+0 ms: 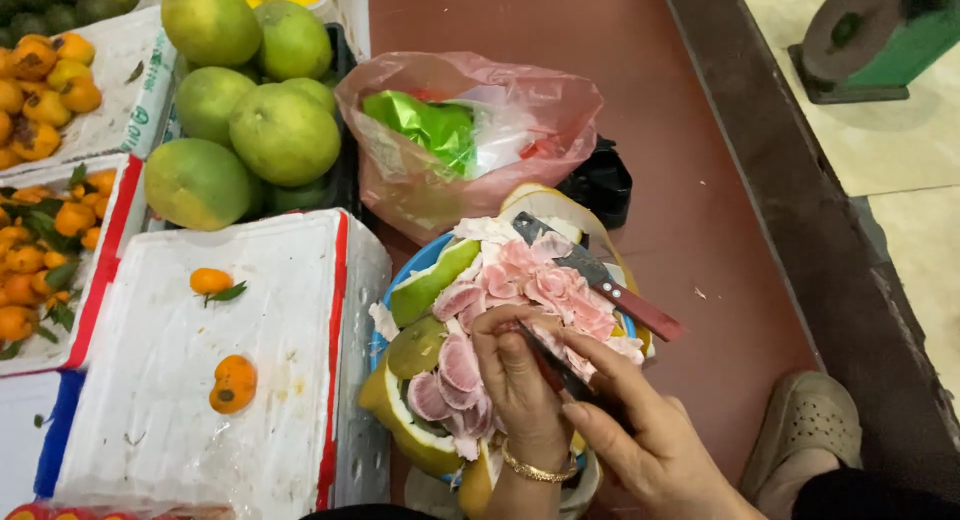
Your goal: Peeling the thick rind off a pomelo and separating the internal segments using a knife and hands.
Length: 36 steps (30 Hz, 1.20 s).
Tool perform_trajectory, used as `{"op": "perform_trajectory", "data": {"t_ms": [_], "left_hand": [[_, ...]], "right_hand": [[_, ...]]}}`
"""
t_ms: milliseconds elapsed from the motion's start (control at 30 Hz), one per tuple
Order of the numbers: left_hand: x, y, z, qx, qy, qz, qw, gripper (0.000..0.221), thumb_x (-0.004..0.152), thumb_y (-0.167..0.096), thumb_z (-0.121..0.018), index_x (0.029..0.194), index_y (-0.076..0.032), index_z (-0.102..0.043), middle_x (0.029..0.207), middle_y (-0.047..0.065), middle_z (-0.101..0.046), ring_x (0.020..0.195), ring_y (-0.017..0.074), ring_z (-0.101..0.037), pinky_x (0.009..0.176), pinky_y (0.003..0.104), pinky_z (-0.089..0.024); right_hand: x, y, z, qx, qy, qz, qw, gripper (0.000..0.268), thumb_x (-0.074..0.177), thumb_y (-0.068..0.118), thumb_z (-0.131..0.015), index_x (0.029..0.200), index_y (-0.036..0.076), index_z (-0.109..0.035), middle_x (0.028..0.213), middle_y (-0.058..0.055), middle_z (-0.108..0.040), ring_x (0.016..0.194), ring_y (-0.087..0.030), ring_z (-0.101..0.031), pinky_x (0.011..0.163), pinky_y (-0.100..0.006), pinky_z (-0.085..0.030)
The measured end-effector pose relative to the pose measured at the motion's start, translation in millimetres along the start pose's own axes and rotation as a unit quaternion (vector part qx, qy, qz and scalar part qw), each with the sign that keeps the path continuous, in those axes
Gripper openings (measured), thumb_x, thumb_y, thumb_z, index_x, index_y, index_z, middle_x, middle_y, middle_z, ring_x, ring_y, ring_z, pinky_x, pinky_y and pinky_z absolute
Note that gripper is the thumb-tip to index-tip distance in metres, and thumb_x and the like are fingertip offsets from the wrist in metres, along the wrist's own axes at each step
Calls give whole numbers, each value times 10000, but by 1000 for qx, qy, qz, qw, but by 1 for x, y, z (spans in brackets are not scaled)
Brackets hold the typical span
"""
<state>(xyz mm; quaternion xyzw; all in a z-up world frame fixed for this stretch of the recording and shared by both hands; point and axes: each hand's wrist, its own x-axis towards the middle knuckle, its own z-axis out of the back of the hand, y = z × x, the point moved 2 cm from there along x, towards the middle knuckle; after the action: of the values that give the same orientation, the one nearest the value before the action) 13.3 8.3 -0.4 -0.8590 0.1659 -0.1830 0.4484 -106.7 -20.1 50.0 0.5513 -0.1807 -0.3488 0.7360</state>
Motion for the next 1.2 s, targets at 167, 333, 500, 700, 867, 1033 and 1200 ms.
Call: {"op": "perform_trajectory", "data": {"t_ms": [167,333,500,700,867,1033,1200], "left_hand": [[7,-21,-14,-57,0,-4,998,438,1021,-494,-553,1025,-57,-525,676,96,-577,630,203,-563,665,362,-498],[-4,-13,-10,-33,2,32,999,431,1006,-494,-570,1003,-64,-557,793,96,-624,726,194,-604,710,331,-517],[-12,7,3,-10,-30,70,997,423,988,-480,-585,1072,-66,-590,955,93,-660,827,198,-638,758,329,-549],[-13,18,4,-40,-10,63,997,386,997,-450,-607,1080,-74,-585,912,74,-619,775,157,-583,715,288,-502],[-8,-1,-10,-67,0,67,995,382,976,-444,-649,1024,-67,-612,819,43,-580,712,135,-535,654,269,-430],[-9,-9,-15,-70,13,95,993,331,990,-398,-629,987,-67,-614,593,-14,-452,510,83,-375,506,254,-288],[-12,5,-7,-121,14,134,983,275,968,-337,-680,1030,-84,-591,818,18,-581,709,129,-515,654,280,-428]], "right_hand": [[-10,-22,3,-52,32,-45,997,671,906,403,-640,1550,325,-466,1190,53,-706,1015,-72,-582,912,-217,-460],[-3,2,2,-30,3,21,999,625,924,379,-629,1523,259,-494,1357,82,-750,998,-18,-684,877,-211,-515],[-4,-3,1,-62,-46,109,991,549,934,305,-654,1450,134,-580,1458,-44,-685,1305,-103,-649,1032,-267,-497],[-2,-7,10,-104,-60,188,975,487,955,292,-628,1390,74,-613,1360,-91,-731,1195,-165,-742,994,-280,-556],[1,-12,32,19,-9,20,1000,455,868,224,-735,1314,140,-764,1242,10,-833,904,-25,-648,812,-202,-520],[1,10,45,218,46,-132,966,470,915,123,-677,1359,49,-808,450,-75,-478,331,-159,-434,332,-264,-293],[2,-2,47,368,40,-228,900,454,913,117,-632,1327,3,-779,492,-245,-470,249,-185,-324,244,-268,-121]]}}
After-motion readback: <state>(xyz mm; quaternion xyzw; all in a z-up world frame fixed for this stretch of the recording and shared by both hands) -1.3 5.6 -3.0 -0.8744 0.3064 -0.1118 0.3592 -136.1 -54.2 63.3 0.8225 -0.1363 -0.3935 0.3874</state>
